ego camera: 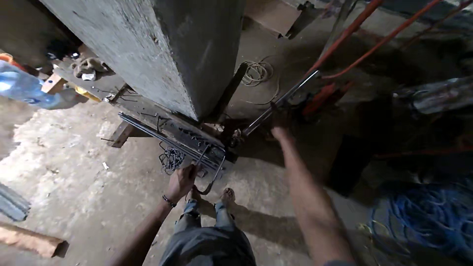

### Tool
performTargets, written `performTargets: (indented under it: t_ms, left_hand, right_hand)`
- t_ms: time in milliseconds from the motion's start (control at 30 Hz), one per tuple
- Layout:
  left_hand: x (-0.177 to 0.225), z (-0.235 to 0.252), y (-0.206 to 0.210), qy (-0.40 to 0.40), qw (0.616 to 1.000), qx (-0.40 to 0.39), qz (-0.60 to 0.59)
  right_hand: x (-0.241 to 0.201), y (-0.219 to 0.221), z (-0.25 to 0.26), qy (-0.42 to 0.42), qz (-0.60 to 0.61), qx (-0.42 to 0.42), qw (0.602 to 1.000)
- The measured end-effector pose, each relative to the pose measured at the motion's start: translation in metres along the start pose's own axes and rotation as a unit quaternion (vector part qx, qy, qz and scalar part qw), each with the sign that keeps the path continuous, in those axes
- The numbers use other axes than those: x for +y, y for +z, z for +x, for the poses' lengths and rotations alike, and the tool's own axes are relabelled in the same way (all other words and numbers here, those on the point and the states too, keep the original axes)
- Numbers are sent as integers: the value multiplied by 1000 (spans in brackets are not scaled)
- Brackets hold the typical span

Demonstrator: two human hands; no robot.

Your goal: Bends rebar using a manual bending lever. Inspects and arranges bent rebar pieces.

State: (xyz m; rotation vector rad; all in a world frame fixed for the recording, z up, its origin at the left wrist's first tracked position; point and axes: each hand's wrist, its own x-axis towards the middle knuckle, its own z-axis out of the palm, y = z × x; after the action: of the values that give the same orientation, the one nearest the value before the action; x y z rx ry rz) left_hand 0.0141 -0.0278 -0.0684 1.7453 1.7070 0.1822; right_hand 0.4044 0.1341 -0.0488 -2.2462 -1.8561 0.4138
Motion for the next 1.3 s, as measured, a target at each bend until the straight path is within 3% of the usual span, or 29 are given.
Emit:
performTargets:
  t_ms: [100, 267, 400, 500, 600, 700, 800, 900, 1000, 1100, 1167, 1300]
  left_hand:
    - [-3, 2, 0, -1, 1000, -2, 2]
    - [-2, 4, -2, -21, 999, -26, 6]
    - [-8, 6, -1, 8, 1000, -20, -16]
    - [-9, 9, -4, 18, 999, -37, -22]
    - [-13, 14, -4, 36, 998, -49, 1]
    - [-7, 13, -7, 29, 998, -55, 22]
    - [-3, 10, -10, 44, 997, -57, 27]
    - [-4, 11, -9, 54, 996, -52, 38]
    - [-4, 9, -15, 64, 995, -65, 46]
    - [-4, 15, -25, 82, 992, -75, 63]
    - [-3, 18, -32, 100, 988, -90, 70]
    - [-10, 22, -37, 124, 983, -118, 66]
  right_hand:
    - [40, 0, 43, -95, -138, -28, 986]
    - [93, -28, -19, -136, -165, -36, 976]
    - [196, -43, -106, -54, -137, 16, 989]
    - [263, -61, -198, 124, -144, 2, 982]
    - [298, -51, -308, 251, -149, -24, 956]
    - [276, -22, -401, 323, -110, -39, 939]
    - [211, -2, -453, 356, -40, -64, 931]
    - [183, 46, -519, 380, 49, -51, 922]
    - [103, 66, -564, 426, -15, -133, 895]
    - [51, 94, -597, 451, -39, -107, 885]
    - [43, 100, -605, 476, -26, -51, 878]
    - [26, 92, -604, 499, -19, -58, 864]
